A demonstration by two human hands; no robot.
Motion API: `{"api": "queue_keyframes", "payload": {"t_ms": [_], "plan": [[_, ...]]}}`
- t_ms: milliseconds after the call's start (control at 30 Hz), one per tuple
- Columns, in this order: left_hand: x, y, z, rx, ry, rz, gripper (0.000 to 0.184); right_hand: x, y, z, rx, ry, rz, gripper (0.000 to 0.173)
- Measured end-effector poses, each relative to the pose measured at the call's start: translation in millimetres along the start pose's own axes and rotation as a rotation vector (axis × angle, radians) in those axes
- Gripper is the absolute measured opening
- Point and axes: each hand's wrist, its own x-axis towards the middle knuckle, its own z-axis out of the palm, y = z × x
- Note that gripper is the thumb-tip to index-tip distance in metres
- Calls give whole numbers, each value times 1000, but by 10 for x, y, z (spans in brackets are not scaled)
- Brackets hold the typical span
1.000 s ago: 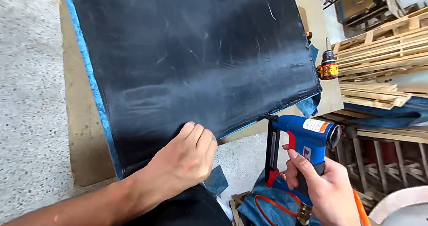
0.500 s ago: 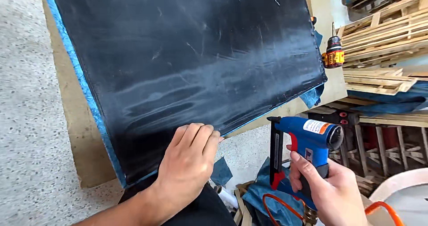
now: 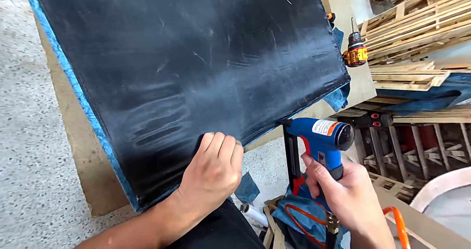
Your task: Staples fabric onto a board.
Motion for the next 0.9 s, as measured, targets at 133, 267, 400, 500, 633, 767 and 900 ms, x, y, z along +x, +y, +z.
{"api": "queue_keyframes", "payload": {"t_ms": [133,267,400,500,633,767,900], "plan": [[-9,-4,-18,-9,-10,0,16,-290,-217,253,-92,-50,-89,31],[10,-23,-62,-55,-32,-5,16,-488,-389,413,-29,-89,-69,25],[-179,-95,-233,-123,-36,-125,21,-753,-381,363,102,-113,2,22],[-534,-166,-465,-81,33,-209,24,-1020,-199,343,200,-82,13,23],[-811,-177,-620,48,115,-277,23,-1206,110,417,269,-109,9,23],[-769,-139,-515,171,192,-296,17,-1173,271,591,312,-196,5,24],[-667,-191,-455,237,64,-259,20,-1079,258,718,338,-172,-67,25]]}}
